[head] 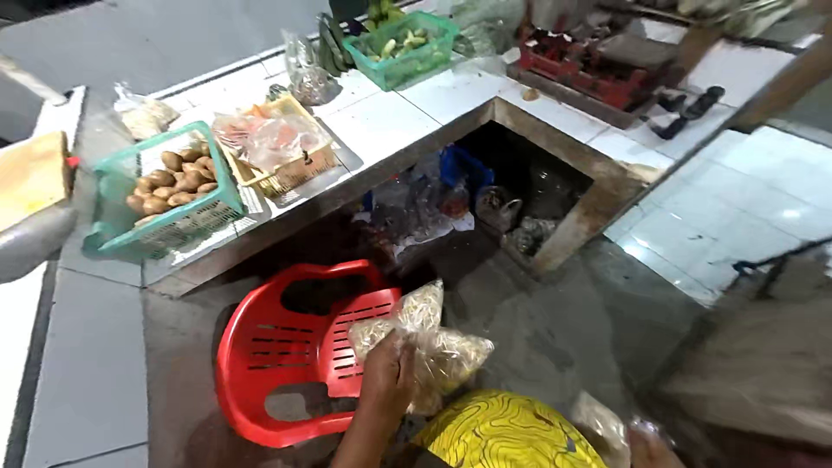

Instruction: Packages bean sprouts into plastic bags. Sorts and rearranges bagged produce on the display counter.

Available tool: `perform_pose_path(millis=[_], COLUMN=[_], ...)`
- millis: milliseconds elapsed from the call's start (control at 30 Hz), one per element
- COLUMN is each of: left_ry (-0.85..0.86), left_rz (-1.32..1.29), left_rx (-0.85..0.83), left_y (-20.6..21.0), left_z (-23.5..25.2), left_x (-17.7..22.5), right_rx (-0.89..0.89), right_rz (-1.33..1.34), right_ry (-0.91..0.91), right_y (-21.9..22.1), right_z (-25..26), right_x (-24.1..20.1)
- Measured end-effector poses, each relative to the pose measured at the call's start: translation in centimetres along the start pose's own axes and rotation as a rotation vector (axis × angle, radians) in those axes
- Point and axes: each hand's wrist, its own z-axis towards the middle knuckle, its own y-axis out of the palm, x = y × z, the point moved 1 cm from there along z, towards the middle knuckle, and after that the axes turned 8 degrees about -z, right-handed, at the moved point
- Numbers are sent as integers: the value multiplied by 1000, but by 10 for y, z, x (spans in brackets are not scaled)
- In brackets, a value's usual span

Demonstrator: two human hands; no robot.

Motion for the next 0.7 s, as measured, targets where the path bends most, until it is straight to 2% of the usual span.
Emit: perform_pose_path(millis=[33,67,167,367,533,700], left_ry=[-16,-35,-97,-201,-267,-406], left_rz=[55,94,107,20,207,360], left_rx=[35,80,226,415,412,339], left_y=[-1,-2,-5,-18,-38,-72], left_z=[6,13,33,78,133,188], left_x=[1,1,-7,-43,-99,-121], right_rx=[-115,-153,-88,-64,-65,-133], right_rz=[24,41,70,111,66,-12], right_ry=[22,18,-129,-485,-646,-806], right_y=[-18,-28,-35,-67,-73,-74], right_z=[28,56,138,246,309,348], right_x=[-24,-44,-93,-249,-366,-490])
